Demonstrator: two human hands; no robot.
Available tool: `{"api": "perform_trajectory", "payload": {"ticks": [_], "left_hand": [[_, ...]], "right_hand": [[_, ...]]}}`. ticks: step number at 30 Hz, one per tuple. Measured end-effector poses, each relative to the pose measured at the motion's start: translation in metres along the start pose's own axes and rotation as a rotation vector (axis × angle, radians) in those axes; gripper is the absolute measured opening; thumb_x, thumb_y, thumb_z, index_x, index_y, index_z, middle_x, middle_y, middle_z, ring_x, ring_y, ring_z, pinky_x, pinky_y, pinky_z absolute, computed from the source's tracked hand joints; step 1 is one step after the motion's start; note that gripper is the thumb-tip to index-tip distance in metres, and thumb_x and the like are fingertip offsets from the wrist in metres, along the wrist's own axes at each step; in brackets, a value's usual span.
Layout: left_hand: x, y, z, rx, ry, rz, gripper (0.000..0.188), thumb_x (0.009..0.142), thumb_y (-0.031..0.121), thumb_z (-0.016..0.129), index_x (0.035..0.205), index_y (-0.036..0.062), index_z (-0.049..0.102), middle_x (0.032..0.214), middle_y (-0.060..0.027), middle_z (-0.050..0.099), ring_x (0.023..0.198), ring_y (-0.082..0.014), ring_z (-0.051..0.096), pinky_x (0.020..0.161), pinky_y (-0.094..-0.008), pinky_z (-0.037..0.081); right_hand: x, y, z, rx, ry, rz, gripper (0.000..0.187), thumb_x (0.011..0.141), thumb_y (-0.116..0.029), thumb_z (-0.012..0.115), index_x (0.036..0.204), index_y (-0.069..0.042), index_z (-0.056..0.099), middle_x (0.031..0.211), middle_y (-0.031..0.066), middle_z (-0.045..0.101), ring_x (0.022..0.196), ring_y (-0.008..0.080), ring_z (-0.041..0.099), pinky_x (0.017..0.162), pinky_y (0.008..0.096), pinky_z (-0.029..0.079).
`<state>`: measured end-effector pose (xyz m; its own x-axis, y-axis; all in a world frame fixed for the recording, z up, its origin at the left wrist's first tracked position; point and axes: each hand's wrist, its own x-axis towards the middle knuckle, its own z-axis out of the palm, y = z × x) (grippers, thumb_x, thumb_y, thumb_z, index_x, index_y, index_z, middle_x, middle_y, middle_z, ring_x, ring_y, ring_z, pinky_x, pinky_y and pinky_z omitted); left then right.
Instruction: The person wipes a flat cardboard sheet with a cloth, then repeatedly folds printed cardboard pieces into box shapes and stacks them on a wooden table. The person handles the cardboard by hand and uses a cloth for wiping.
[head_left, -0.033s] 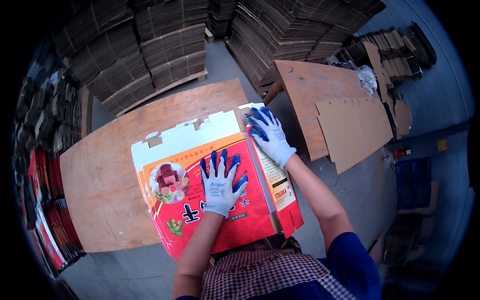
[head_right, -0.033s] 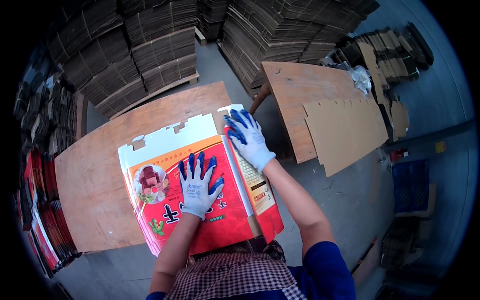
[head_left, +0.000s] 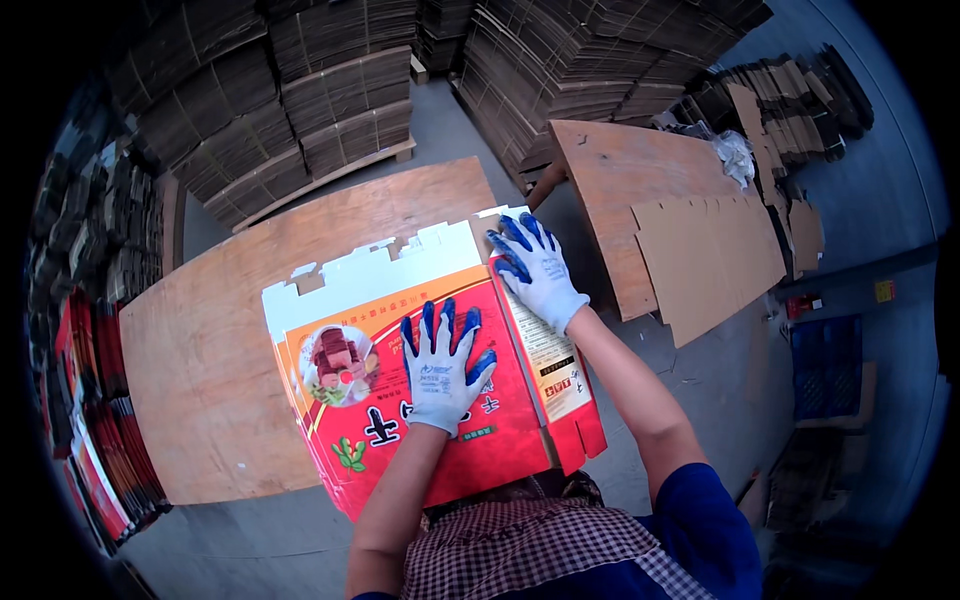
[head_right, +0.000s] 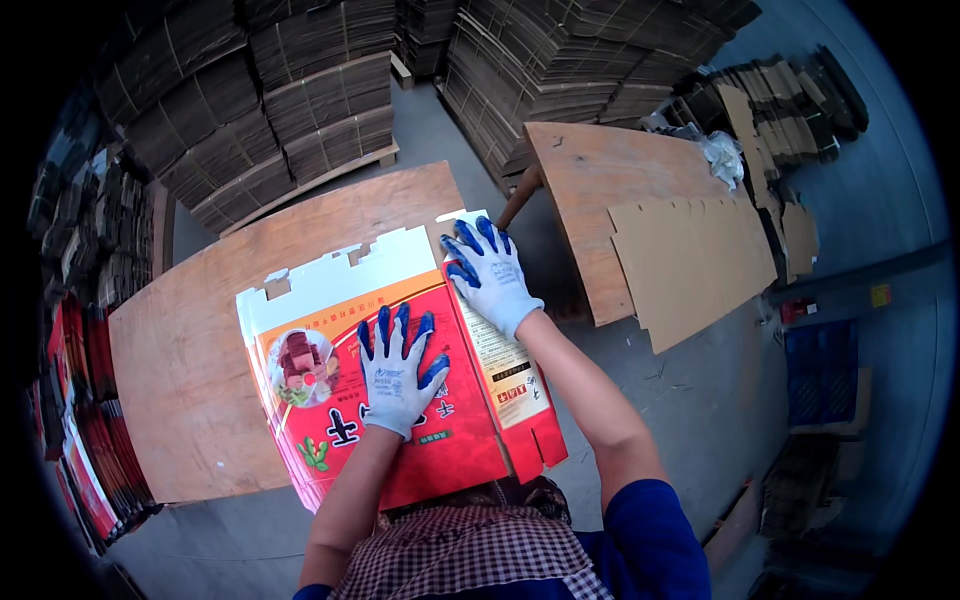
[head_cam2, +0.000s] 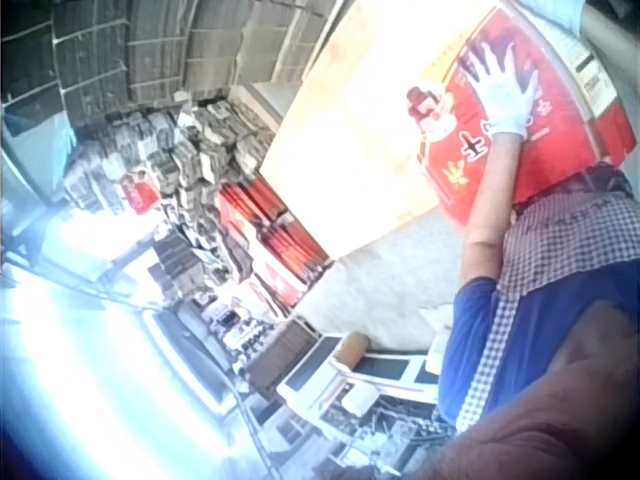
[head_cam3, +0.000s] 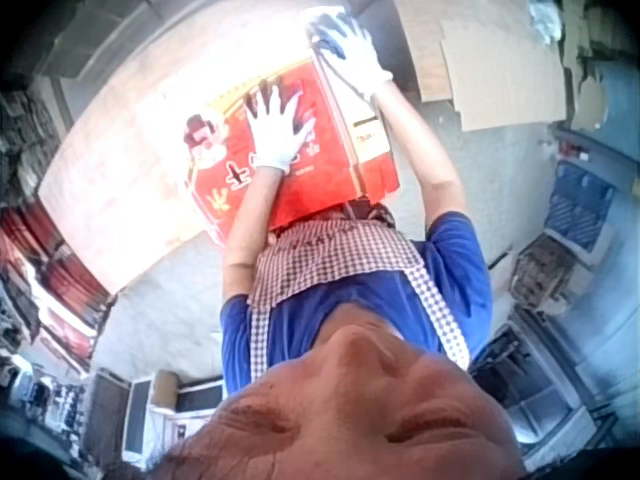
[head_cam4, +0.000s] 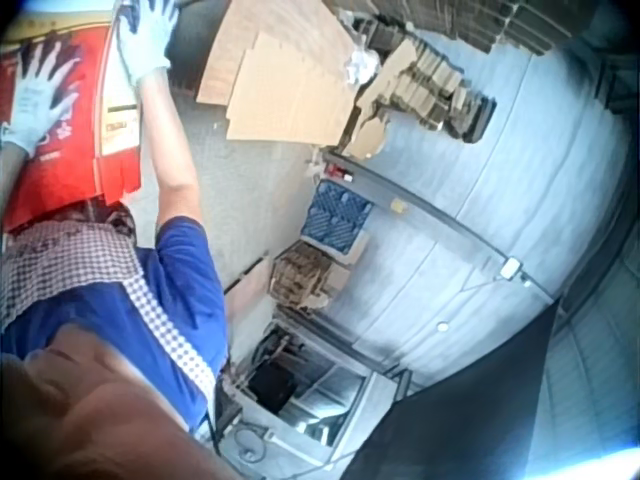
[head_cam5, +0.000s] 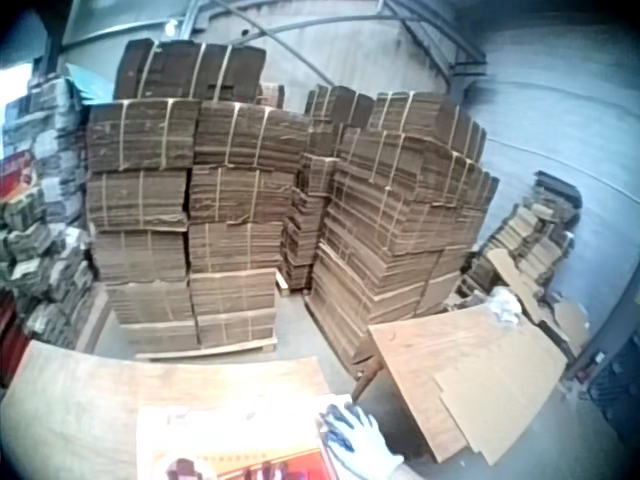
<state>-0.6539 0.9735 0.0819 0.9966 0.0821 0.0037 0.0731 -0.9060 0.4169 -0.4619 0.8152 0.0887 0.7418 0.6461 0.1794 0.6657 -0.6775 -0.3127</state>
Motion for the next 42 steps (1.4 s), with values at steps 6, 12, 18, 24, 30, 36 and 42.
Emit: {"api": "perform_trajectory", "payload": {"ticks": [6,12,18,24,30,36,42], "left_hand": [[-0.001,-0.003,0.001,-0.004,-0.006,-0.017,0.068,0.089,0.055,0.062,0.148,0.0225,0.052,0.165,-0.0127,0.027,0.155,-0.0372,0.012,0.122,-0.0636,0.001],[0.0,-0.001,0.0,-0.007,0.009,0.005,0.067,0.089,0.056,0.061,0.147,0.0215,0.054,0.164,-0.0133,0.028,0.155,-0.0376,0.013,0.122,-0.0639,0.001],[-0.001,-0.003,0.002,-0.006,0.013,-0.003,0.07,0.088,0.055,0.063,0.149,0.0219,0.051,0.165,-0.013,0.027,0.155,-0.0372,0.014,0.122,-0.0624,0.003],[0.0,-0.002,0.002,0.03,0.038,0.011,0.073,0.087,0.053,0.064,0.151,0.022,0.048,0.165,-0.0132,0.027,0.154,-0.0374,0.016,0.123,-0.0613,0.004],[-0.004,-0.016,0.009,-0.141,0.168,0.033,0.078,0.084,0.046,0.072,0.152,0.0186,0.046,0.163,-0.0151,0.03,0.152,-0.0396,0.02,0.123,-0.06,0.005],[-0.058,-0.103,-0.038,0.088,0.538,-0.741,0.093,0.086,0.054,0.071,0.157,0.0092,0.032,0.16,-0.0244,0.03,0.149,-0.0427,0.024,0.12,-0.056,0.016],[-0.104,-0.158,-0.027,-0.426,0.383,-1.11,0.09,0.093,0.055,0.064,0.158,0.004,0.029,0.159,-0.025,0.034,0.147,-0.038,0.035,0.118,-0.0384,0.031]], "right_hand": [[0.006,-0.02,-0.001,-0.176,-0.105,0.041,0.049,0.098,-0.037,0.055,0.145,-0.021,0.053,0.158,0.0078,0.039,0.149,0.0345,0.027,0.121,0.0533,0.019],[0.008,-0.034,0.022,-0.33,-0.046,0.123,0.05,0.098,-0.031,0.054,0.146,-0.019,0.05,0.155,0.0079,0.042,0.147,0.039,0.029,0.116,0.0644,0.019],[0.02,-0.048,0.029,-0.373,0.083,0.197,0.047,0.097,-0.026,0.054,0.142,-0.012,0.053,0.146,0.0118,0.05,0.14,0.036,0.039,0.115,0.0625,0.025],[-0.081,-0.083,0.003,-0.337,0.007,0.154,0.055,0.096,-0.029,0.056,0.147,-0.009,0.049,0.153,0.0134,0.044,0.143,0.0379,0.035,0.117,0.0632,0.021],[-0.181,-0.095,-0.027,-0.112,-0.066,0.158,0.07,0.092,-0.039,0.061,0.152,-0.008,0.041,0.16,0.0187,0.032,0.148,0.0451,0.024,0.118,0.0652,0.014],[-0.156,-0.005,-0.023,0.512,0.099,0.658,0.077,0.095,-0.034,0.067,0.154,0.0,0.032,0.152,0.0238,0.046,0.134,0.036,0.052,0.108,0.0395,0.043],[-0.107,-0.018,0.007,0.544,-0.149,0.58,0.086,0.094,-0.041,0.067,0.157,-0.002,0.024,0.142,0.0279,0.053,0.124,0.0411,0.059,0.103,0.0406,0.047]]}}
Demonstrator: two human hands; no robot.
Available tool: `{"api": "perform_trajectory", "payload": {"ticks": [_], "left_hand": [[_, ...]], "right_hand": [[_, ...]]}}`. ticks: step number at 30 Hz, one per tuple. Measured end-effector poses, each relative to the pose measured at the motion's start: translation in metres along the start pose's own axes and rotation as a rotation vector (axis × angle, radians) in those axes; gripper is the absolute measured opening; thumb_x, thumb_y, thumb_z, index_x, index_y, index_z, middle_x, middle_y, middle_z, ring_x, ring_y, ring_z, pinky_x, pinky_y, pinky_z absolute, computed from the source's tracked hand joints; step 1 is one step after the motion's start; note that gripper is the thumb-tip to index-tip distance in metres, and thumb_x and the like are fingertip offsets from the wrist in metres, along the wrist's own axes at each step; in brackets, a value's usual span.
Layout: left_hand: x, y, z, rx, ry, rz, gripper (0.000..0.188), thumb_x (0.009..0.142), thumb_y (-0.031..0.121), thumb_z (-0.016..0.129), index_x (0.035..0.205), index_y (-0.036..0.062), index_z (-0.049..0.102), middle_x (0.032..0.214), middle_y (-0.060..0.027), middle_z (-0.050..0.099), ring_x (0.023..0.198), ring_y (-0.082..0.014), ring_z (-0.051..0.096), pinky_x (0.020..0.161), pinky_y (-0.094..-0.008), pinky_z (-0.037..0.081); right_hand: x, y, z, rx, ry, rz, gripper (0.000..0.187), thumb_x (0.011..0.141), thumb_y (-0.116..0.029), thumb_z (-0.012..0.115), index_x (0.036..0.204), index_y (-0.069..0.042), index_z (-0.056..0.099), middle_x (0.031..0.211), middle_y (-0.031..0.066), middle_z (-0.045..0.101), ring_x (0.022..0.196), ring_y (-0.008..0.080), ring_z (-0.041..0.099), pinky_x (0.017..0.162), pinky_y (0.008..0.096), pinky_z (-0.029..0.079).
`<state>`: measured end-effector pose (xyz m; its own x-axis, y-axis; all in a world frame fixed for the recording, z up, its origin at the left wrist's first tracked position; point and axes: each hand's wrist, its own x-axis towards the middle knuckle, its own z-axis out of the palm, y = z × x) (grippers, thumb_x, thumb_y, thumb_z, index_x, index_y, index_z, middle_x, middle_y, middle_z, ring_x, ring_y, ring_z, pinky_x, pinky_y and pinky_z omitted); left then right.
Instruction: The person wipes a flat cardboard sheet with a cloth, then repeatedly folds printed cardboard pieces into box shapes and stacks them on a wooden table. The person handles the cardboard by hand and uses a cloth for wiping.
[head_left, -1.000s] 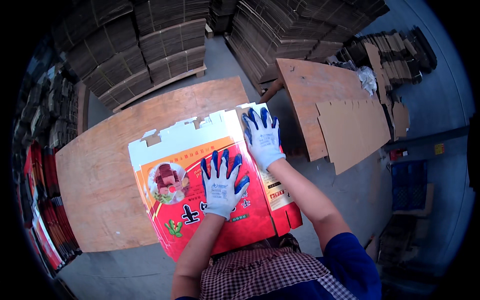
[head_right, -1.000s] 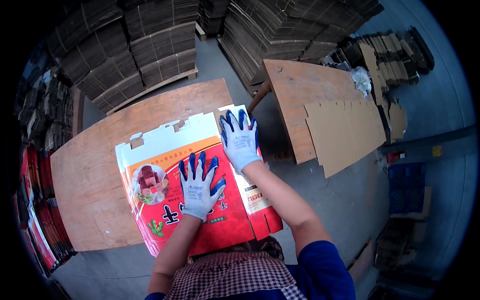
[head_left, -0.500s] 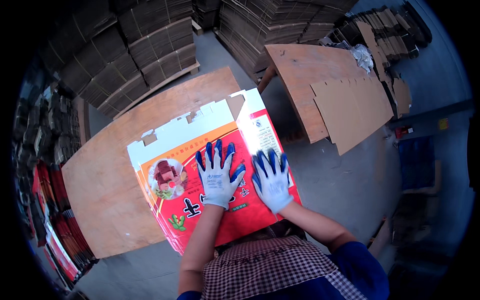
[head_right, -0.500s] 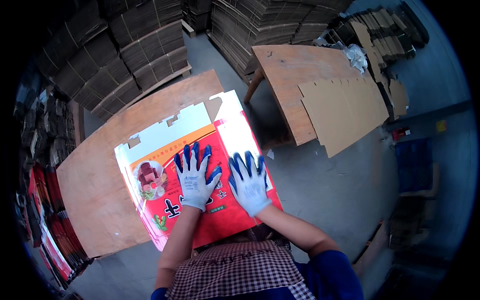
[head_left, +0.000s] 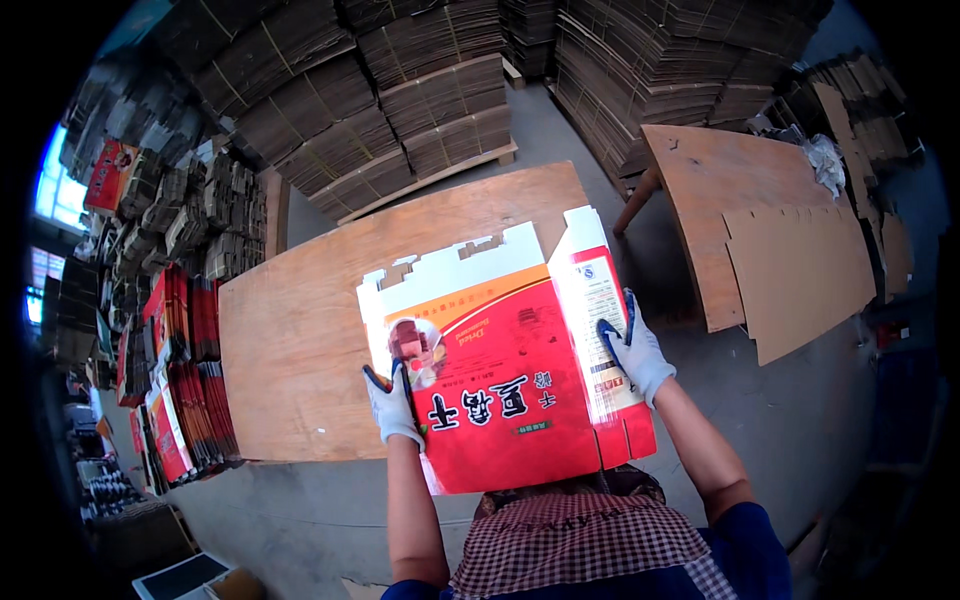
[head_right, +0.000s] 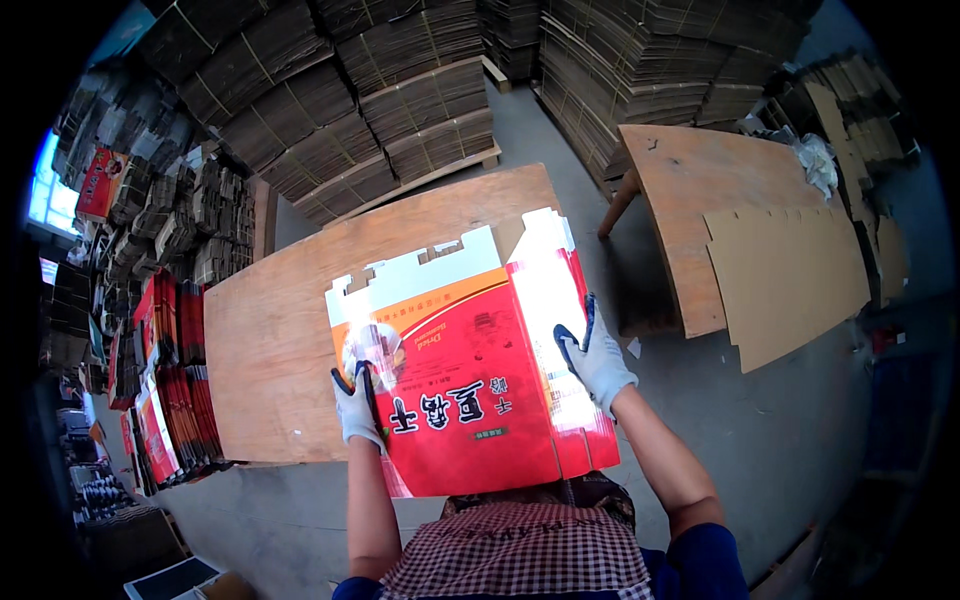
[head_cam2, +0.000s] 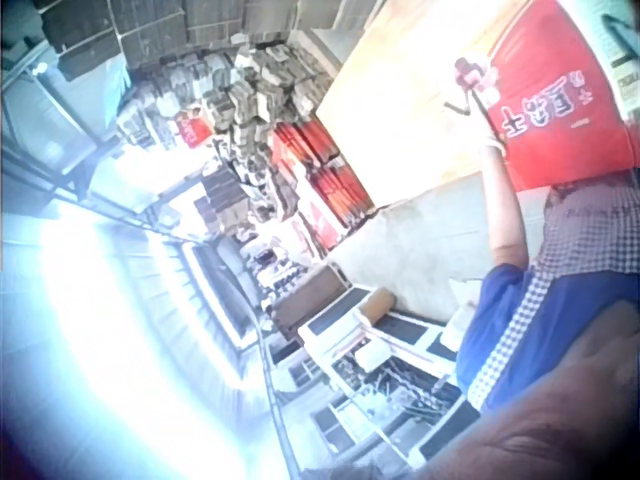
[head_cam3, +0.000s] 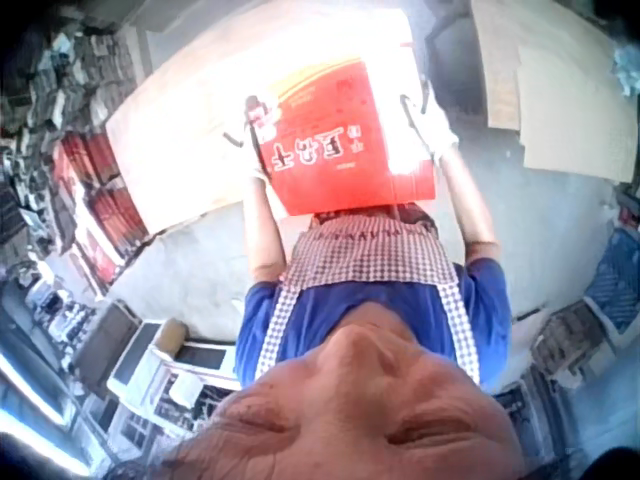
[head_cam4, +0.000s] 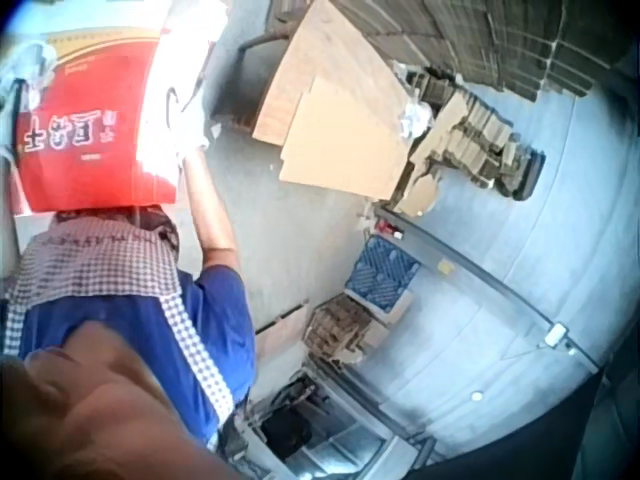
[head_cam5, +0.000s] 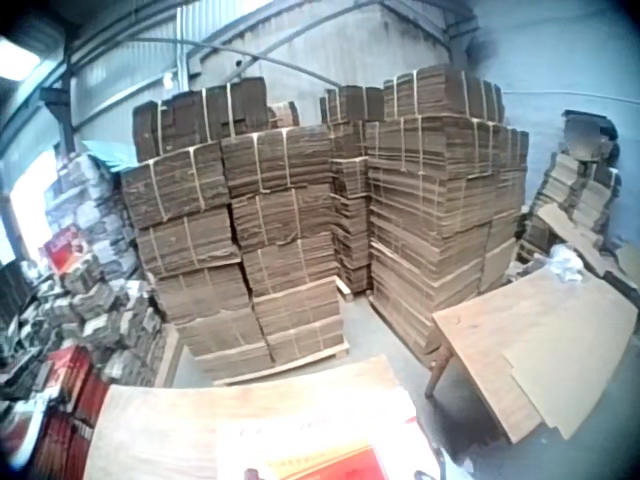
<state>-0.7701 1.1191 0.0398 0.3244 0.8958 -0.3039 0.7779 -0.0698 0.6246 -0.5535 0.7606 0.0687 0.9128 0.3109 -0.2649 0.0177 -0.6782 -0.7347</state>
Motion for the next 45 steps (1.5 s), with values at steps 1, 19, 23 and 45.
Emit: {"api": "perform_trajectory", "payload": {"ticks": [1,19,23,45], "left_hand": [[0.002,-0.003,-0.002,-0.005,0.051,0.027,0.088,0.094,0.054,0.063,0.158,0.004,0.029,0.16,-0.0246,0.033,0.147,-0.0382,0.033,0.119,-0.0399,0.029],[-0.086,0.119,0.059,0.835,0.175,0.97,0.058,0.101,0.047,0.05,0.145,0.0079,0.051,0.149,-0.0209,0.048,0.138,-0.0434,0.04,0.117,-0.059,0.026],[-0.079,0.101,0.055,0.776,0.068,0.857,0.065,0.102,0.053,0.044,0.154,0.0145,0.041,0.159,-0.0168,0.038,0.147,-0.0459,0.027,0.121,-0.0632,0.014],[-0.054,0.059,0.062,0.276,-0.045,0.894,0.044,0.089,0.032,0.07,0.129,0.0136,0.067,0.156,-0.008,0.045,0.15,-0.036,0.027,0.124,-0.0564,0.01]], "right_hand": [[0.001,-0.013,0.0,-0.064,0.031,0.019,0.086,0.093,-0.041,0.068,0.156,-0.001,0.025,0.14,0.029,0.054,0.123,0.0423,0.059,0.103,0.0409,0.047],[0.03,0.27,-0.214,-0.891,0.041,0.76,0.128,0.07,-0.056,0.084,0.162,-0.007,0.008,0.167,0.0198,0.014,0.152,0.0444,0.018,0.122,0.0572,0.021],[0.03,0.298,-0.199,-0.84,0.162,0.679,0.097,0.089,-0.043,0.071,0.161,-0.008,0.016,0.165,0.0198,0.021,0.15,0.0441,0.025,0.12,0.0562,0.025],[-0.169,-0.136,-0.35,0.564,0.372,-0.504,0.052,0.1,-0.028,0.059,0.145,-0.002,0.052,0.139,0.0156,0.06,0.12,0.0234,0.064,0.099,0.0378,0.053]]}}
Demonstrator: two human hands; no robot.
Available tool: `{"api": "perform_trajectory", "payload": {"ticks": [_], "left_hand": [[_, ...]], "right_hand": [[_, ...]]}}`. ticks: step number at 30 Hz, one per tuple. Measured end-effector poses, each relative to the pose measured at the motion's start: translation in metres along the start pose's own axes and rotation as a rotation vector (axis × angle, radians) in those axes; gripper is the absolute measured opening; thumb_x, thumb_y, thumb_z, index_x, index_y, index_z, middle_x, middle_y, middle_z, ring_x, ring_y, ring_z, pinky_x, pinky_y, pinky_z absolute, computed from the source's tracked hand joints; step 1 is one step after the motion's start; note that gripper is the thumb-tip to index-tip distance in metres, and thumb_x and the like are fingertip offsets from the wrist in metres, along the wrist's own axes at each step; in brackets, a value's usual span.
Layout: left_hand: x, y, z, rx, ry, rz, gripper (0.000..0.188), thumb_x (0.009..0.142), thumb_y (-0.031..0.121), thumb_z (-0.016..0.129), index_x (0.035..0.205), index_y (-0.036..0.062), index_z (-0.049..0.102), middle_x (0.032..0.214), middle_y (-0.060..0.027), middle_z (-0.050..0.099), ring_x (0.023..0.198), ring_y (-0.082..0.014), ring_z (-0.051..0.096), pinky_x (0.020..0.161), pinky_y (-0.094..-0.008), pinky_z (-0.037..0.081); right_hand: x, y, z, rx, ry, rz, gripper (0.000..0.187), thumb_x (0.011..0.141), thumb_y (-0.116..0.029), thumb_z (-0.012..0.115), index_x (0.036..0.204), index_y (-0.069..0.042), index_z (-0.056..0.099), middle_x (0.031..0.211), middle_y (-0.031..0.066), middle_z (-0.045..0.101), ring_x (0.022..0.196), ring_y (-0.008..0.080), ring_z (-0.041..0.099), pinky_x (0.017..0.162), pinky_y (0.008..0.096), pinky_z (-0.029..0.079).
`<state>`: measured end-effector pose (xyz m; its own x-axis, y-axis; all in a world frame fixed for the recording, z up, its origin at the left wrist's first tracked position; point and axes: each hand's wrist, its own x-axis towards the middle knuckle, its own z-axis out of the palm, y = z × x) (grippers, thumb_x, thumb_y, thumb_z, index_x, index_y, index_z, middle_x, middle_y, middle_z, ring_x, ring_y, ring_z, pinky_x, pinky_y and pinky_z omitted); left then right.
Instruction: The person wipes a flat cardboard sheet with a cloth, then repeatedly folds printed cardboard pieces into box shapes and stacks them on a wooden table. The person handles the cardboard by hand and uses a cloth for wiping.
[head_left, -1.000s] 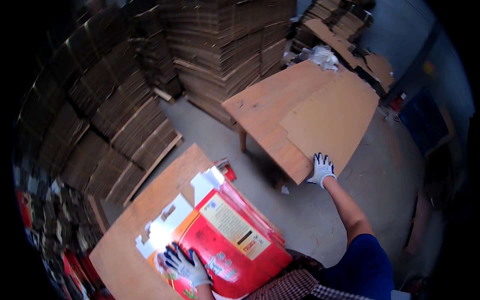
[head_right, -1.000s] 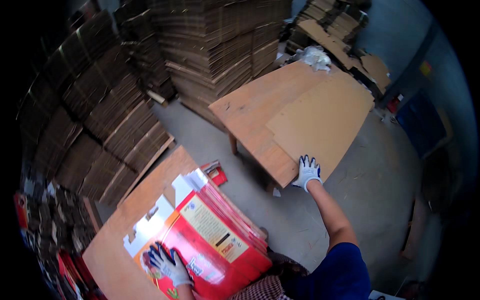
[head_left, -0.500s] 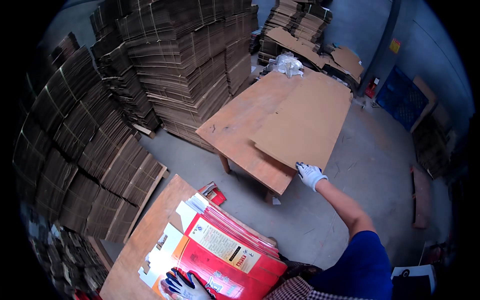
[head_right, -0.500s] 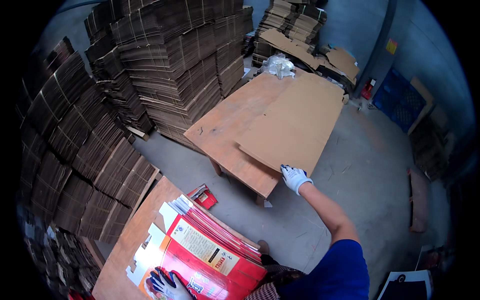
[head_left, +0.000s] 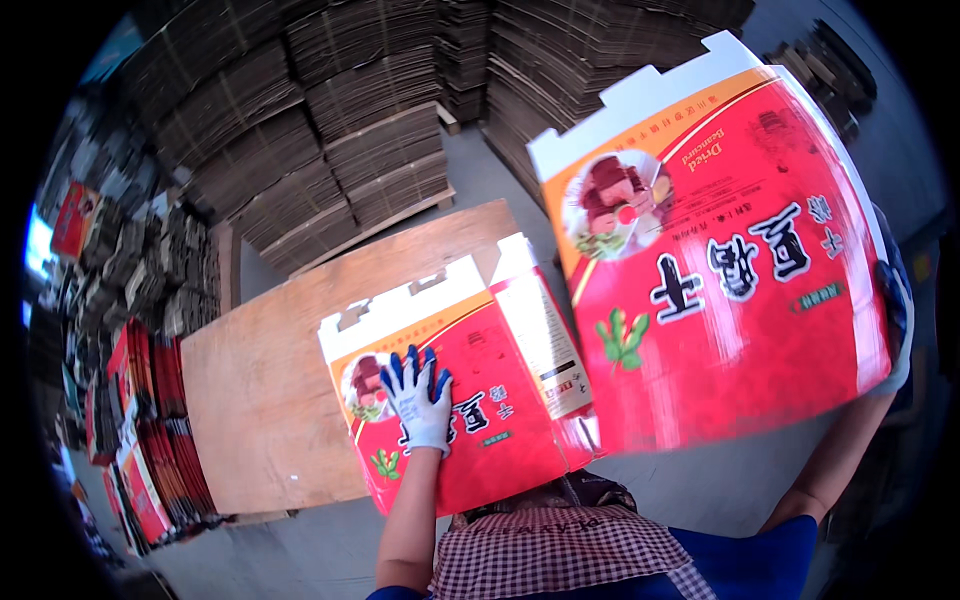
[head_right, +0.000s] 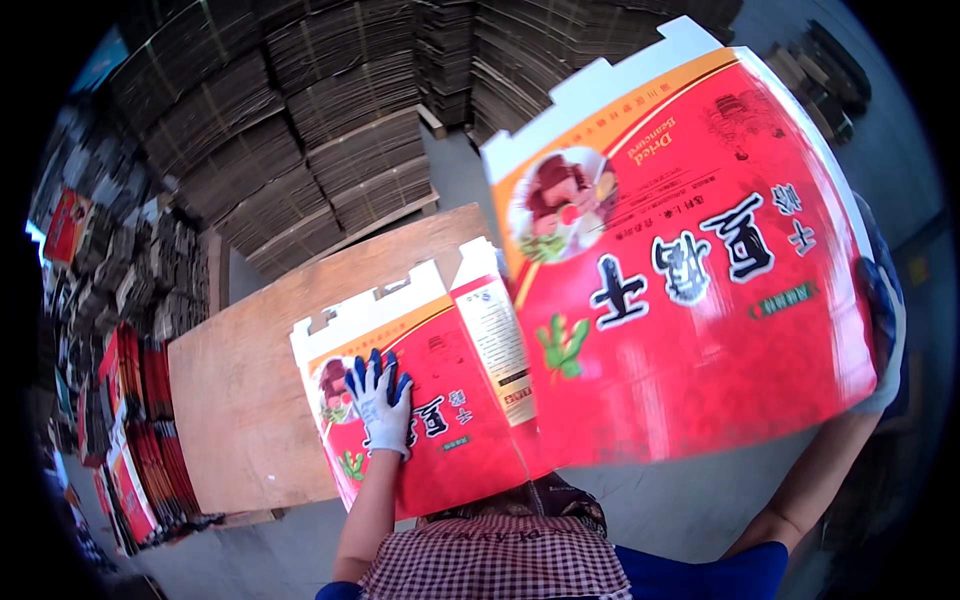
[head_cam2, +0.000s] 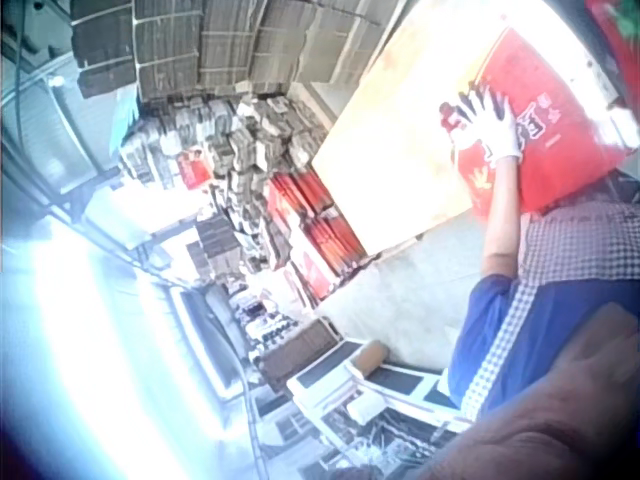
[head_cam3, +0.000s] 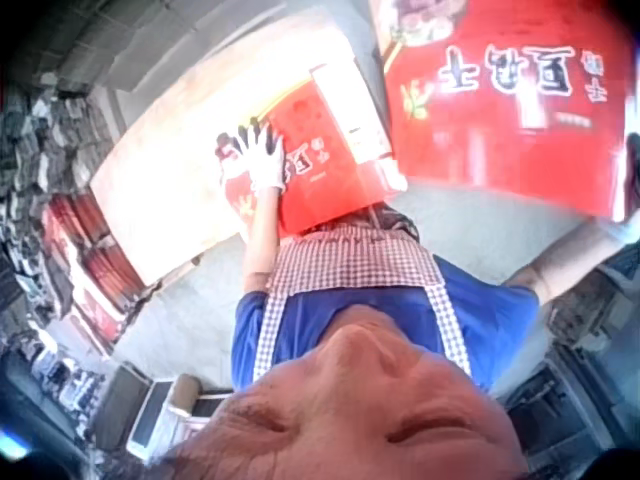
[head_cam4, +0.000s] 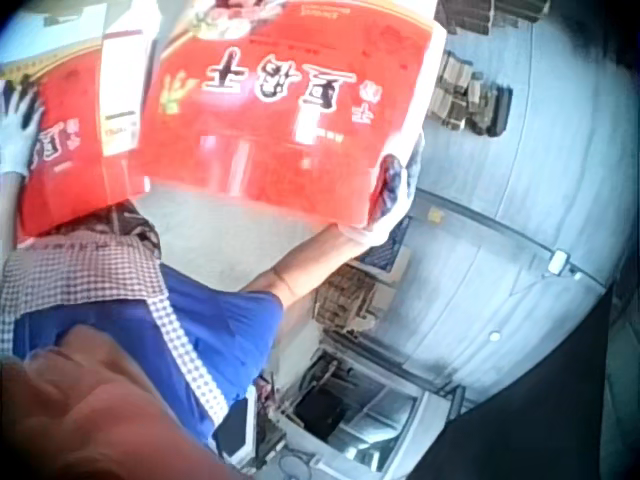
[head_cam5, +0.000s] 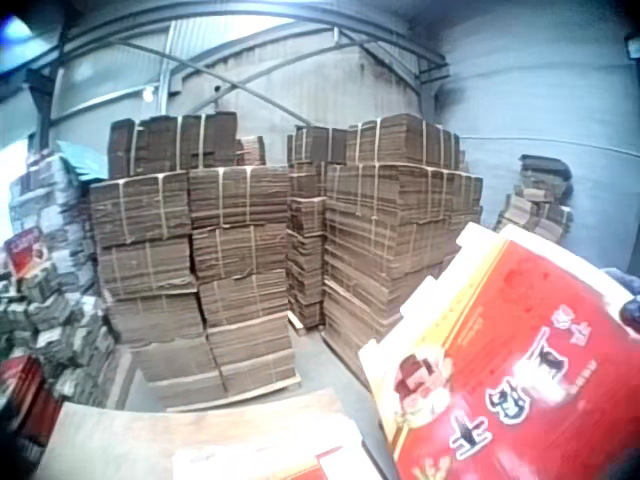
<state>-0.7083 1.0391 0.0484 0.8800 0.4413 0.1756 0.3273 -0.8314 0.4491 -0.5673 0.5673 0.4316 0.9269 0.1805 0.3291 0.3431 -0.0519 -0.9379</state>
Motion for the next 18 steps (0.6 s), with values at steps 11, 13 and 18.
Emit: {"api": "perform_trajectory", "payload": {"ticks": [11,13,18], "left_hand": [[-0.011,-0.068,0.016,-1.631,0.134,-0.513,0.058,0.109,0.03,0.037,0.158,0.0004,0.027,0.162,-0.0107,0.033,0.148,-0.019,0.032,0.123,-0.0339,0.023],[-0.015,-0.093,0.0,-1.77,0.12,-0.557,0.059,0.104,0.016,0.048,0.159,0.0044,0.028,0.159,-0.0092,0.038,0.144,-0.0196,0.04,0.12,-0.0331,0.029],[-0.012,-0.102,-0.059,-1.642,0.037,-0.405,0.075,0.089,-0.005,0.059,0.158,0.0067,0.031,0.153,-0.0098,0.044,0.141,-0.022,0.041,0.115,-0.036,0.038]], "right_hand": [[-0.089,0.185,0.156,0.307,-0.037,0.618,0.066,0.094,-0.007,0.061,0.154,0.002,0.036,0.155,0.0089,0.045,0.133,0.0159,0.05,0.111,0.0278,0.04],[-0.112,0.218,0.173,0.295,-0.141,0.633,0.07,0.093,-0.008,0.067,0.155,0.001,0.035,0.158,0.0093,0.042,0.139,0.0158,0.043,0.114,0.0292,0.034],[-0.155,0.257,0.195,0.115,-0.298,0.608,0.07,0.095,-0.007,0.068,0.156,-0.003,0.036,0.151,0.0072,0.05,0.13,0.0149,0.051,0.107,0.0278,0.041]]}}
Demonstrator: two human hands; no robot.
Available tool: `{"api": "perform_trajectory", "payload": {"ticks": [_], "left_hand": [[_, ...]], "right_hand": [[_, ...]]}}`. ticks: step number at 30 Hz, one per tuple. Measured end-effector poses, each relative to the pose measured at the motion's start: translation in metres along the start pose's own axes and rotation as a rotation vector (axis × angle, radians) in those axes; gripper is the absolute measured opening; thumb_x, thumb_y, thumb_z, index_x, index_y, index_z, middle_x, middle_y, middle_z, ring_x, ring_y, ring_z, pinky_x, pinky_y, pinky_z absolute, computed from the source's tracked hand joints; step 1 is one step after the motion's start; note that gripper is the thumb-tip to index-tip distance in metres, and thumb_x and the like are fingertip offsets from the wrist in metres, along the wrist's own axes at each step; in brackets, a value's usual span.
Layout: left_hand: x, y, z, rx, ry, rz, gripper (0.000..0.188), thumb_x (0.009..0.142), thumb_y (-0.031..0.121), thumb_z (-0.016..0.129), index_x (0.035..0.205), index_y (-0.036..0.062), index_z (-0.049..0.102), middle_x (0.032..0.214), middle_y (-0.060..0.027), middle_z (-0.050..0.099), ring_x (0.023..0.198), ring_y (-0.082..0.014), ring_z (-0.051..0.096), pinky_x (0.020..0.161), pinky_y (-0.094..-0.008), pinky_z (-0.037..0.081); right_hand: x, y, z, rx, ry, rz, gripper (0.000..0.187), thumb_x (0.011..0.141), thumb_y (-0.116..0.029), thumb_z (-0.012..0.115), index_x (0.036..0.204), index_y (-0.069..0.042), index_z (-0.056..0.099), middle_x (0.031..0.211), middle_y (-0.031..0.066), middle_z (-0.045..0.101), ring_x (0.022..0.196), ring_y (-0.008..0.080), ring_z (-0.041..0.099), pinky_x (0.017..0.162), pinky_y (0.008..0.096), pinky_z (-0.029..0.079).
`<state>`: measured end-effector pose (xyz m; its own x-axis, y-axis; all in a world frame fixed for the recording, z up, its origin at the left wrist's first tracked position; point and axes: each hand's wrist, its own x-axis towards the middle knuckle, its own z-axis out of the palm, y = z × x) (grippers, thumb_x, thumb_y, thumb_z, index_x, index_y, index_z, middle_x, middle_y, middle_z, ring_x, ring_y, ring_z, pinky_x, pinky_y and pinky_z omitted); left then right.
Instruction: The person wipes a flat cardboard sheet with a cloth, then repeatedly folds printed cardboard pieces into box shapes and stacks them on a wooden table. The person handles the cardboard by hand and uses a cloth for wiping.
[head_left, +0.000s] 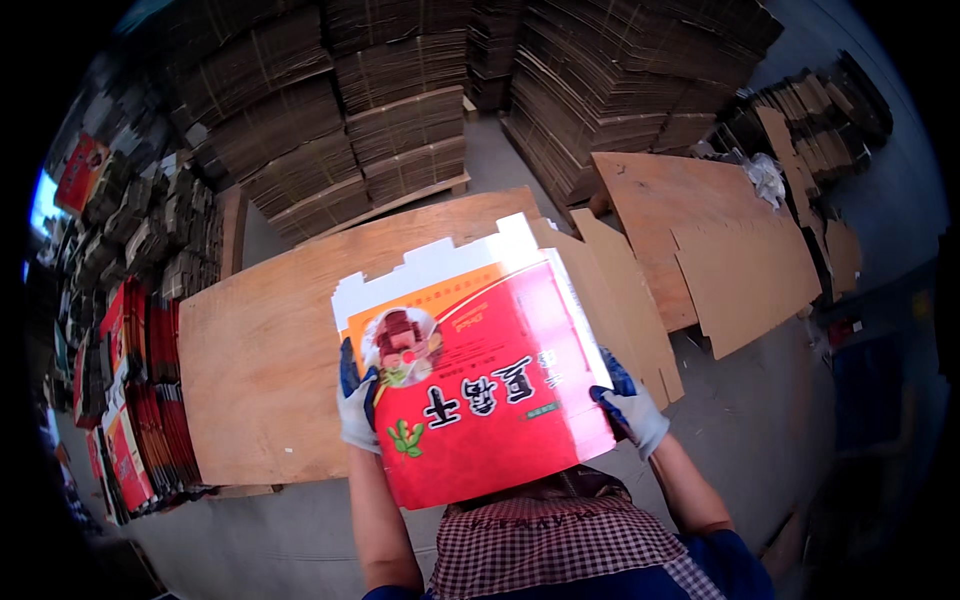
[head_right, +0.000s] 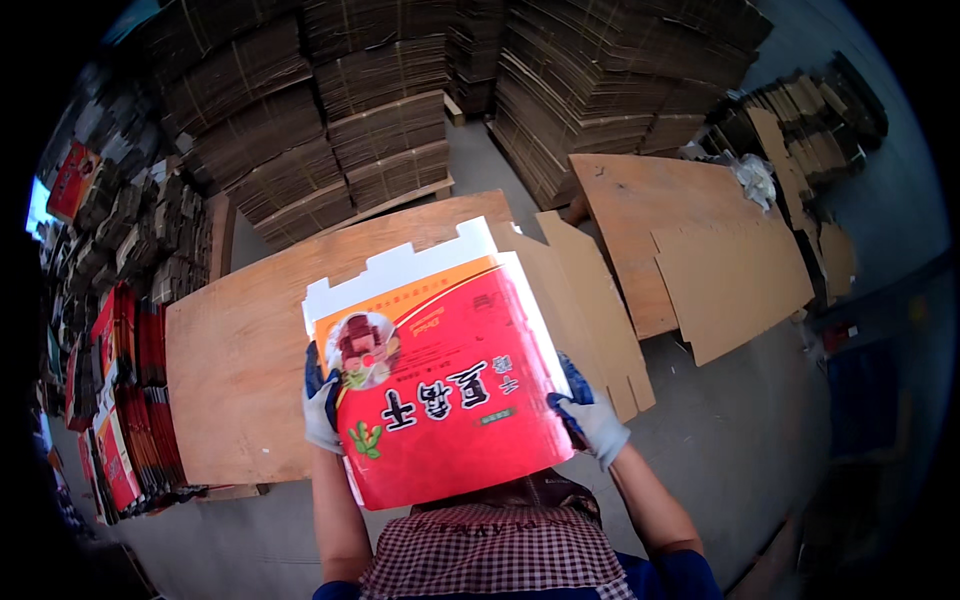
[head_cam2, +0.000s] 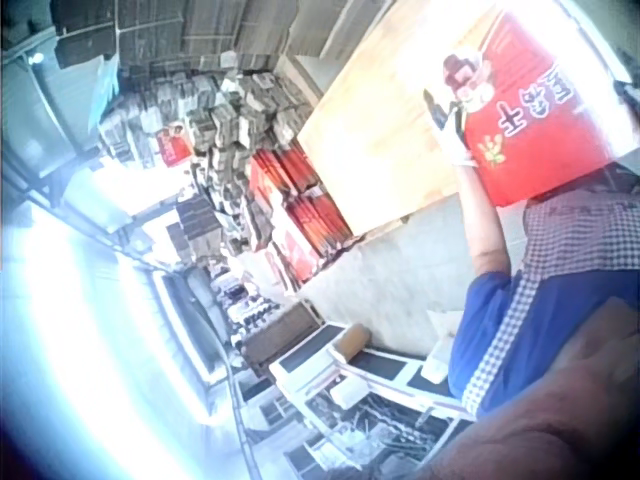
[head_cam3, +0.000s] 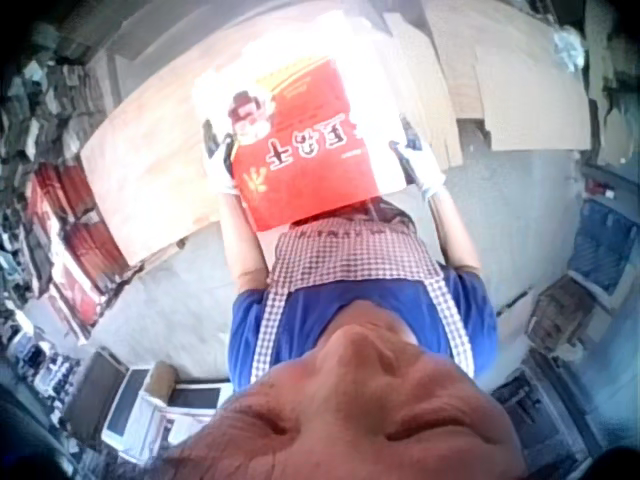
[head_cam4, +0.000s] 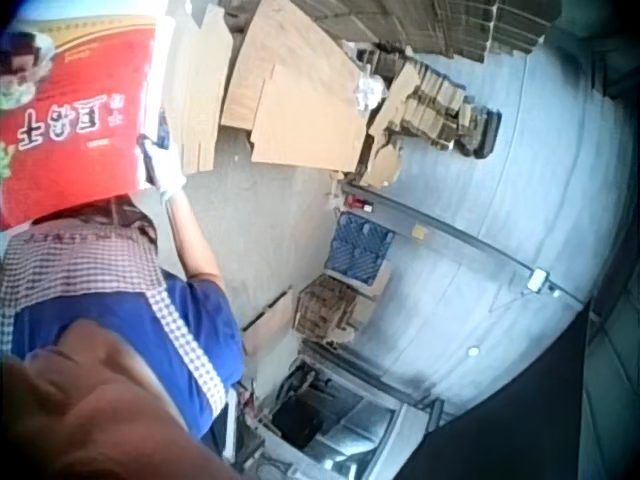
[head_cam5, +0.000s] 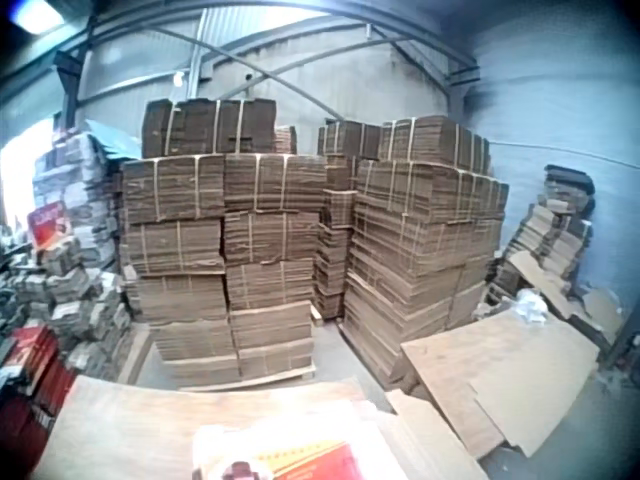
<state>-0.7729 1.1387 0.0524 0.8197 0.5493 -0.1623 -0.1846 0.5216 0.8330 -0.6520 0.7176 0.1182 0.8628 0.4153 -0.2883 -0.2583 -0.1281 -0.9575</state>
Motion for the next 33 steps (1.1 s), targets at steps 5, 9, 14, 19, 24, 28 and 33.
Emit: {"api": "perform_trajectory", "payload": {"ticks": [5,9,14,19,24,28,33], "left_hand": [[0.008,-0.005,0.029,1.496,0.033,0.45,0.069,0.084,0.013,0.072,0.149,0.0131,0.049,0.155,-0.0179,0.042,0.141,-0.0388,0.039,0.118,-0.0498,0.029],[0.002,-0.043,0.142,1.612,-0.36,0.451,0.064,0.089,0.042,0.068,0.146,0.0169,0.053,0.162,-0.0183,0.031,0.15,-0.0448,0.02,0.123,-0.0598,0.009],[-0.006,-0.079,0.185,1.757,-0.273,0.395,0.071,0.091,0.05,0.061,0.153,0.0188,0.045,0.166,-0.0151,0.021,0.153,-0.0429,0.012,0.123,-0.0595,0.002],[-0.007,-0.081,0.189,1.742,-0.298,0.363,0.072,0.091,0.05,0.062,0.153,0.0193,0.045,0.166,-0.015,0.022,0.154,-0.0423,0.013,0.123,-0.0597,0.003],[-0.005,-0.079,0.18,1.761,-0.269,0.395,0.07,0.091,0.049,0.061,0.153,0.019,0.045,0.166,-0.0156,0.022,0.154,-0.0422,0.013,0.123,-0.0601,0.004],[-0.004,-0.081,0.185,1.737,-0.288,0.392,0.069,0.091,0.049,0.061,0.152,0.0186,0.046,0.165,-0.0162,0.024,0.153,-0.0423,0.013,0.123,-0.0604,0.004],[-0.004,-0.078,0.187,1.705,-0.299,0.378,0.068,0.09,0.049,0.062,0.149,0.0178,0.05,0.164,-0.0166,0.025,0.153,-0.0424,0.014,0.123,-0.0608,0.005]], "right_hand": [[-0.018,-0.005,0.032,-0.352,0.091,0.299,0.072,0.094,-0.017,0.07,0.157,-0.011,0.036,0.137,0.0126,0.057,0.116,0.0173,0.054,0.101,0.0312,0.042],[-0.019,0.006,0.019,-0.75,0.096,-0.117,0.064,0.092,-0.025,0.071,0.15,-0.014,0.047,0.111,0.0196,0.071,0.092,0.0272,0.072,0.083,0.035,0.055],[0.013,-0.044,-0.046,-0.793,0.588,-0.256,0.042,0.092,-0.024,0.068,0.131,-0.007,0.064,0.125,0.019,0.068,0.107,0.0309,0.07,0.094,0.0365,0.053],[0.047,-0.034,-0.13,-0.17,0.494,0.135,0.036,0.101,-0.027,0.06,0.125,-0.002,0.069,0.1,0.0072,0.074,0.091,0.0164,0.07,0.082,0.0287,0.055],[0.054,-0.12,-0.075,-0.04,0.084,-0.024,0.031,0.103,-0.022,0.056,0.123,-0.002,0.07,0.087,0.005,0.072,0.072,0.0116,0.067,0.067,0.0251,0.054],[0.116,-0.091,-0.029,-0.585,0.103,-0.358,0.03,0.098,-0.02,0.062,0.125,-0.008,0.069,0.111,0.0122,0.071,0.094,0.0257,0.069,0.087,0.0351,0.055],[0.198,-0.065,0.009,-0.935,-0.008,-0.513,0.049,0.099,-0.036,0.058,0.144,-0.019,0.053,0.156,0.01,0.042,0.146,0.0332,0.033,0.12,0.0497,0.025]]}}
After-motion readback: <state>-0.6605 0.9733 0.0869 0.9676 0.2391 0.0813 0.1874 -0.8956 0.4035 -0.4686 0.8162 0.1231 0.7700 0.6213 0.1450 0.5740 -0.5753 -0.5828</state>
